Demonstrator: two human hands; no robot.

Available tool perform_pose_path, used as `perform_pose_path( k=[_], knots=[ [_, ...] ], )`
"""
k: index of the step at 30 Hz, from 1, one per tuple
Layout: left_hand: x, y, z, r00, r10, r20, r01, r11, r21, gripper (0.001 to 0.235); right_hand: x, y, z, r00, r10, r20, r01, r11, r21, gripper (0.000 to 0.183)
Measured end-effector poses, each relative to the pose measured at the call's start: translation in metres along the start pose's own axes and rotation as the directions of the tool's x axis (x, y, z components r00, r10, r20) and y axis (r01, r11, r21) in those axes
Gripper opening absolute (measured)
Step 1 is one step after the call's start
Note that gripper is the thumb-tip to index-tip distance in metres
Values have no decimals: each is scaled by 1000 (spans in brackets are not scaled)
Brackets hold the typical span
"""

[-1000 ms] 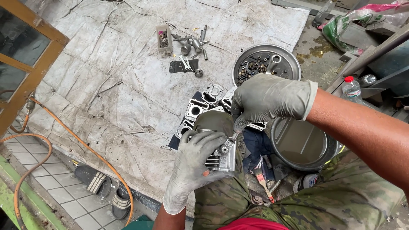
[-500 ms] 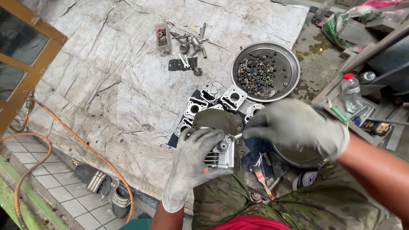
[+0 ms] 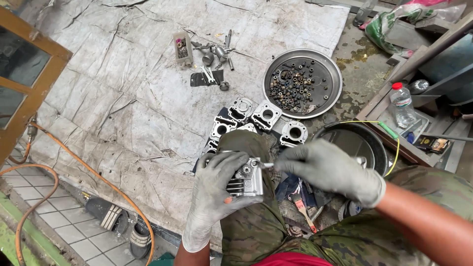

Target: Assembling motorcycle engine components by tightening bolts on a cylinder head using a wrench.

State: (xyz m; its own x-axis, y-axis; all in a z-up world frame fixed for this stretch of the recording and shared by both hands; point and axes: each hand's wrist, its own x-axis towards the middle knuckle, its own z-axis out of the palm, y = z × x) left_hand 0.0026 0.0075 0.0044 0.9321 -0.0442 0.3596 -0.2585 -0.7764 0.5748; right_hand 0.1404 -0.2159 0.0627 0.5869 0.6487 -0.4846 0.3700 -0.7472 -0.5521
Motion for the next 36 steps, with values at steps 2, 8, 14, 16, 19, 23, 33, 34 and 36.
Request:
perform_pose_path(
  k=[2, 8, 14, 16, 19, 23, 33, 34, 36],
  knots=[
    [0, 5, -5, 998, 44, 42, -45, 999, 5, 88, -12, 5, 9, 993, -14, -118, 23, 997, 77, 25],
    [2, 10, -1, 997, 35, 64, -38, 998, 40, 92, 7, -45, -55, 976, 108, 192, -27, 924, -381, 40],
    [-1, 7, 4, 993, 69, 91, -77, 993, 86, 92, 22, -44, -66, 982, -21, 186, 108, 874, -473, 35],
    [-2, 8, 4, 996, 65, 55, -69, 995, 76, 91, 12, -44, -56, 981, 53, 184, 25, 917, -397, 37],
    [-1, 3, 4, 999, 34, 6, -35, 997, 64, 93, -3, -26, -19, 993, 90, 72, -72, 973, -221, 38],
    [2, 10, -5, 999, 30, -17, -30, 1000, 5, 91, -21, -11, 19, 992, 72, -100, -58, 989, 136, 34],
    [-2, -2, -12, 990, -38, 137, 61, 983, -172, 95, -26, 37, 3, 802, -360, -476, 431, 901, 43, 31],
    [-1, -3, -14, 985, -32, 168, 61, 985, -164, 102, -25, 38, 0, 796, -380, -472, 402, 914, -58, 32],
    [1, -6, -15, 980, -29, 199, 61, 986, -154, 110, -24, 34, -5, 789, -401, -466, 371, 915, -158, 33]
  ],
)
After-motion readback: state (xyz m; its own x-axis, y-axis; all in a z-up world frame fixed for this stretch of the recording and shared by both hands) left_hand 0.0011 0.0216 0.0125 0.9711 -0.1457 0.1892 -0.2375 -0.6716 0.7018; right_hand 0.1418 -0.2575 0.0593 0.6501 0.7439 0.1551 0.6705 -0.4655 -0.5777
